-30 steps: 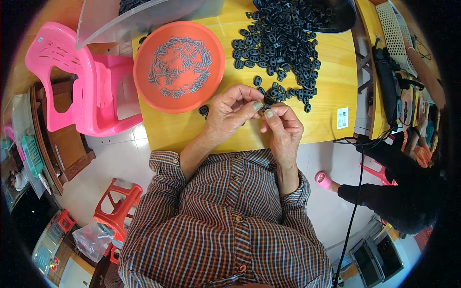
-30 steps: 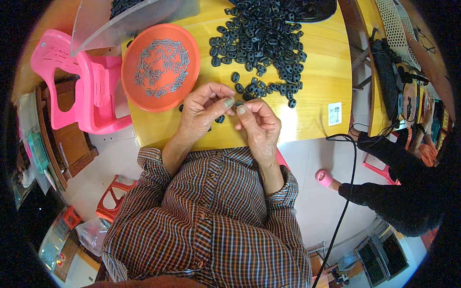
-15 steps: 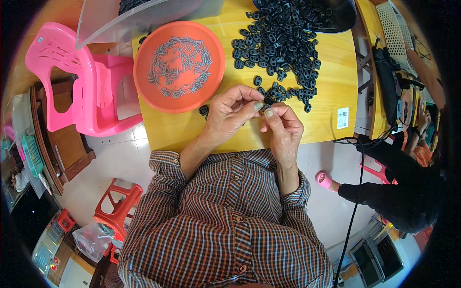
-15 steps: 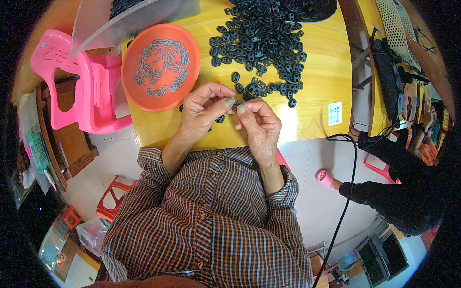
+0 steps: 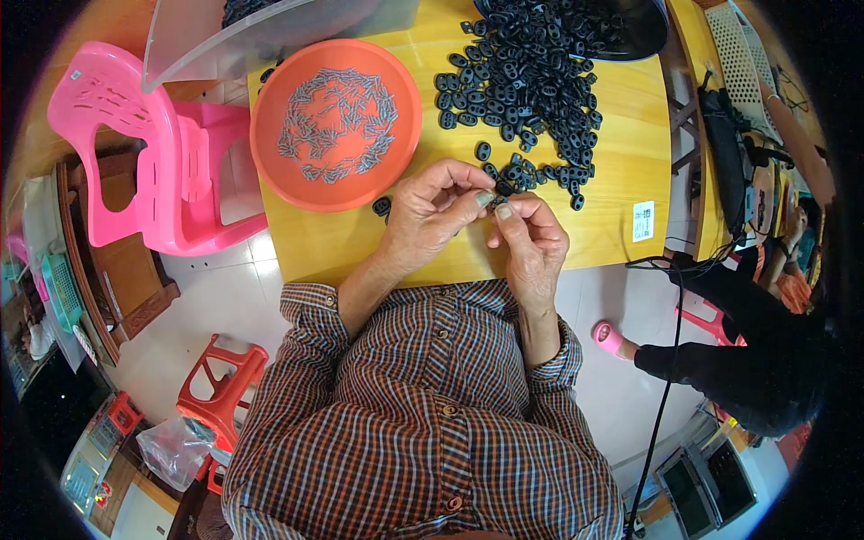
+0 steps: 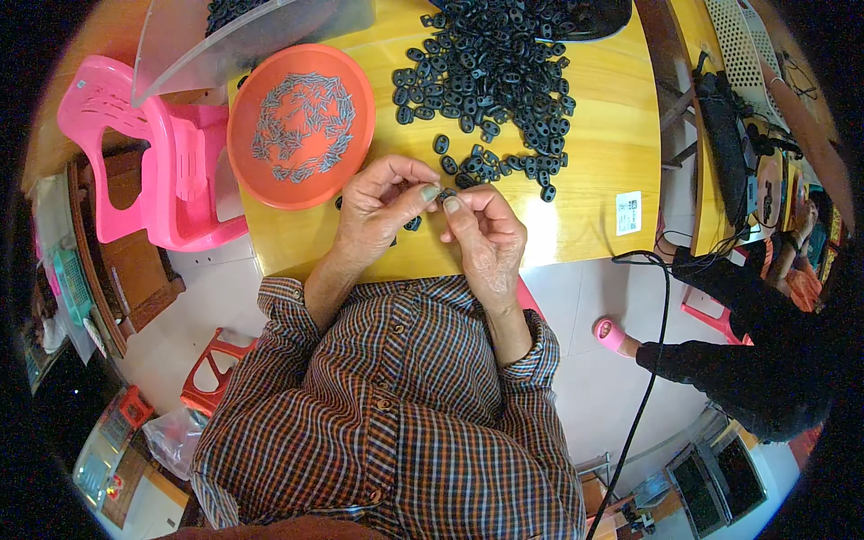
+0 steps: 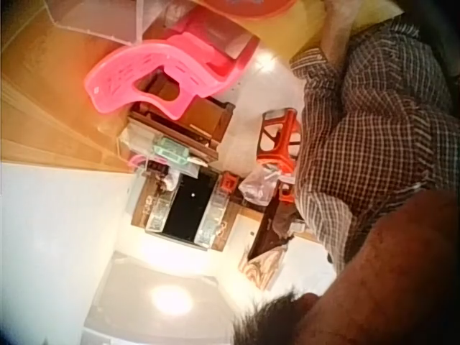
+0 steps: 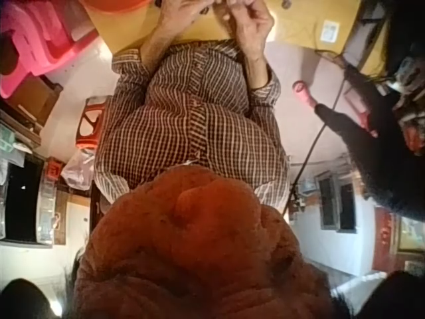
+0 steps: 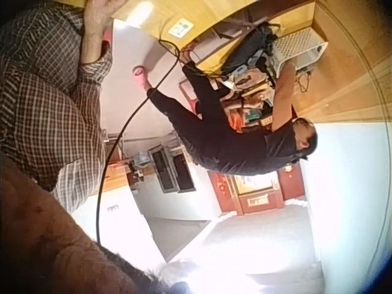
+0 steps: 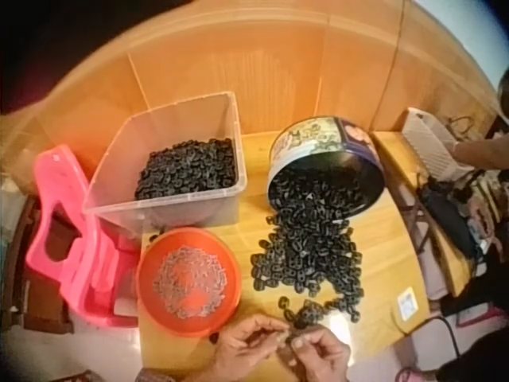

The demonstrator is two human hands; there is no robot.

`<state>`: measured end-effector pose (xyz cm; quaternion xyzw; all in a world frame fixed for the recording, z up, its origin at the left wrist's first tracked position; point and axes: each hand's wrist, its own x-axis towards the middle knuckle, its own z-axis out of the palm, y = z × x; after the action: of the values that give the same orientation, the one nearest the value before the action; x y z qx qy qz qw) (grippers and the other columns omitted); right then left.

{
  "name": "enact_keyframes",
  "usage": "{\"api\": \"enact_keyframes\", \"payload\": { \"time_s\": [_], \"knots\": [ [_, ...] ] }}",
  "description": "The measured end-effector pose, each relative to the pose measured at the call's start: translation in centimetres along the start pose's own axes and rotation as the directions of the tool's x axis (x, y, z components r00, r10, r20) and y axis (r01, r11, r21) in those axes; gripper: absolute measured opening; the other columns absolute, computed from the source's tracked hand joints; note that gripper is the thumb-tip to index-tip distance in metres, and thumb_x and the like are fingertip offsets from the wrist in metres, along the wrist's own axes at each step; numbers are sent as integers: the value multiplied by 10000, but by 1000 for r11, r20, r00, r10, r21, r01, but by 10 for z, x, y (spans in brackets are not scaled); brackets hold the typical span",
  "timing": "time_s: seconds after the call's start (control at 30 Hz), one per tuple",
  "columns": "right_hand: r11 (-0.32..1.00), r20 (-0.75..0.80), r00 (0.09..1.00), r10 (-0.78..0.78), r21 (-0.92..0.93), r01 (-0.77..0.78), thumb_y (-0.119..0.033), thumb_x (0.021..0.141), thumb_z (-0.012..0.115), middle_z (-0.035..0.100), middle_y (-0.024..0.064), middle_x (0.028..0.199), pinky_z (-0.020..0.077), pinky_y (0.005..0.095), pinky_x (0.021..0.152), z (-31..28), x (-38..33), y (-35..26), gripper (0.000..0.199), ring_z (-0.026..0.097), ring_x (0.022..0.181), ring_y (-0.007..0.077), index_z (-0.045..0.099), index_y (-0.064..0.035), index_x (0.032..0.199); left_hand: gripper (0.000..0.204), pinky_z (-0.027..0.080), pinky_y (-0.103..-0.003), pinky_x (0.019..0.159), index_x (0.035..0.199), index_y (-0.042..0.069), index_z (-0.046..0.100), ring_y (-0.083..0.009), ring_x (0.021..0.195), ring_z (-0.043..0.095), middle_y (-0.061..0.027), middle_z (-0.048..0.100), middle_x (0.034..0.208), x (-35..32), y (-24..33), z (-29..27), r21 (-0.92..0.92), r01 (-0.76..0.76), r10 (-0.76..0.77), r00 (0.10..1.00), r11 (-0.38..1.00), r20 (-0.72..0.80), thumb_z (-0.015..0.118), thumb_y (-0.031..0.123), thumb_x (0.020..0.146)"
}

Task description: Assembling small black plastic components by inserting metal rings into them at a workspace.

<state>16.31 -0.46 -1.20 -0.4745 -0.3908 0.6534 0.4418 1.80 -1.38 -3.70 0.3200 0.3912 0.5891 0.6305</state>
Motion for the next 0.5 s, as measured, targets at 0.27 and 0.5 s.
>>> {"api": "enact_keyframes", "payload": {
  "time_s": [0.27,0.5],
  "knots": [
    [1000,-13,1000,9,8,-9,-24,888,561,584,46,834,431,195,575,1,-1,1,52,510,615,67,582,21,873,126,472,-199,664,1022,-18,570,-64,739,570,-24,596,851,2,-1,1,95,63,-63,998,993,0,544,30,908],
    [999,-10,1000,27,20,-27,-36,887,561,588,53,838,420,202,575,3,-1,0,66,507,599,80,588,18,862,118,461,-192,635,1012,-17,564,-58,687,551,-15,576,803,1,-3,0,103,81,-83,997,991,12,507,48,932]
  ]
}}
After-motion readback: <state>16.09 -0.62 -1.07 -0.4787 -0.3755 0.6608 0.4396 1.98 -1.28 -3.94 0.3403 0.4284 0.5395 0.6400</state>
